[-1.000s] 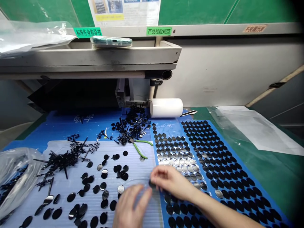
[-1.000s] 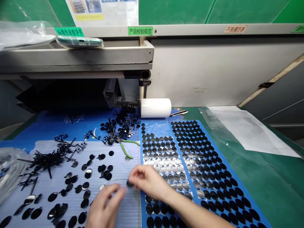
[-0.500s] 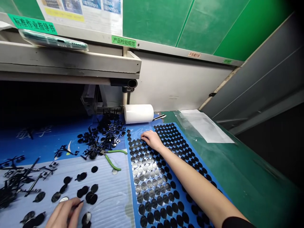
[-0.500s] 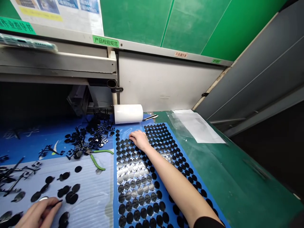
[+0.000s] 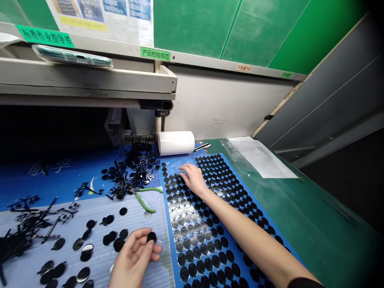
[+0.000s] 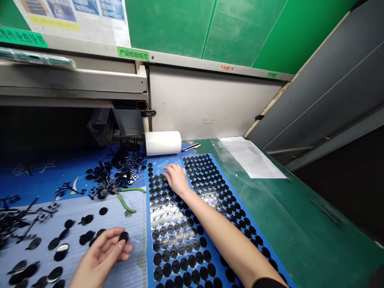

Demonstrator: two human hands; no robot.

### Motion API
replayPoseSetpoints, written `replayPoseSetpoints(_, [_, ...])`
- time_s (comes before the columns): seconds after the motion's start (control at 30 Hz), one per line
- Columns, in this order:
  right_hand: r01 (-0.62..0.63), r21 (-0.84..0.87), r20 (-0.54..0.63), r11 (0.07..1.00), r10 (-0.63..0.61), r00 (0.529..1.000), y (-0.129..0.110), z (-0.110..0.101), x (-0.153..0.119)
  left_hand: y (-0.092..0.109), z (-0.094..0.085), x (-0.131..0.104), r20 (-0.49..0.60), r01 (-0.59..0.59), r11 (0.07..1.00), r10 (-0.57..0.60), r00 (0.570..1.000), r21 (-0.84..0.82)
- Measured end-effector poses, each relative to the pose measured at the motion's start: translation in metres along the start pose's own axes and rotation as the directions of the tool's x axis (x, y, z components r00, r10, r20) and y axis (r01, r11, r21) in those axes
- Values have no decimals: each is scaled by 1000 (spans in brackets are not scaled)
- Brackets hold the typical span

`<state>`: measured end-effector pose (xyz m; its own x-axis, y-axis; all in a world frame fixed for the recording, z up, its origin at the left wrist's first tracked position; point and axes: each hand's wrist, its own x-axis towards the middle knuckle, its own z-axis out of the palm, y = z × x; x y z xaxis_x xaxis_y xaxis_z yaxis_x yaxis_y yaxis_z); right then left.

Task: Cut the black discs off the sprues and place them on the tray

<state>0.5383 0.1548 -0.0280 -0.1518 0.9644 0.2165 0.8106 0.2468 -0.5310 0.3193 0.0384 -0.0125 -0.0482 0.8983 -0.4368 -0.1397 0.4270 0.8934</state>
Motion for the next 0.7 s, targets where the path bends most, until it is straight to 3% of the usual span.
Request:
replayPoseSetpoints(0.13, [82,282,145,956,-127,981,-62,3,-43,4,8,4,18,-9,1000,10,1000,-23])
replayPoseSetpoints(0.23, [34,377,162,926,-102,981,-88,10,-68,4,11,5,17,-24,997,25,1000,-67])
replayPoseSetpoints(0.33, [-18,376,101,926,-22,995,-96,15,-79,1,17,3,14,-13,996,14,1000,-87])
replayPoseSetpoints(0.43, [-1,351,72,936,-26,997,-98,15,-77,-4,24,1,48,-29,999,31,998,-37])
replayPoseSetpoints(0.53, [44,293,70,955,-67,995,-86,8,-61,-7,16,4,108,-96,979,77,991,182])
replayPoseSetpoints(0.6, [42,217,52,975,-55,997,-62,0,-39,-7,-2,10,154,-219,845,163,975,488])
replayPoseSetpoints(0.7, [-28,47,16,998,28,999,-6,-10,-4,-8,-40,21,202,-321,340,342,918,884])
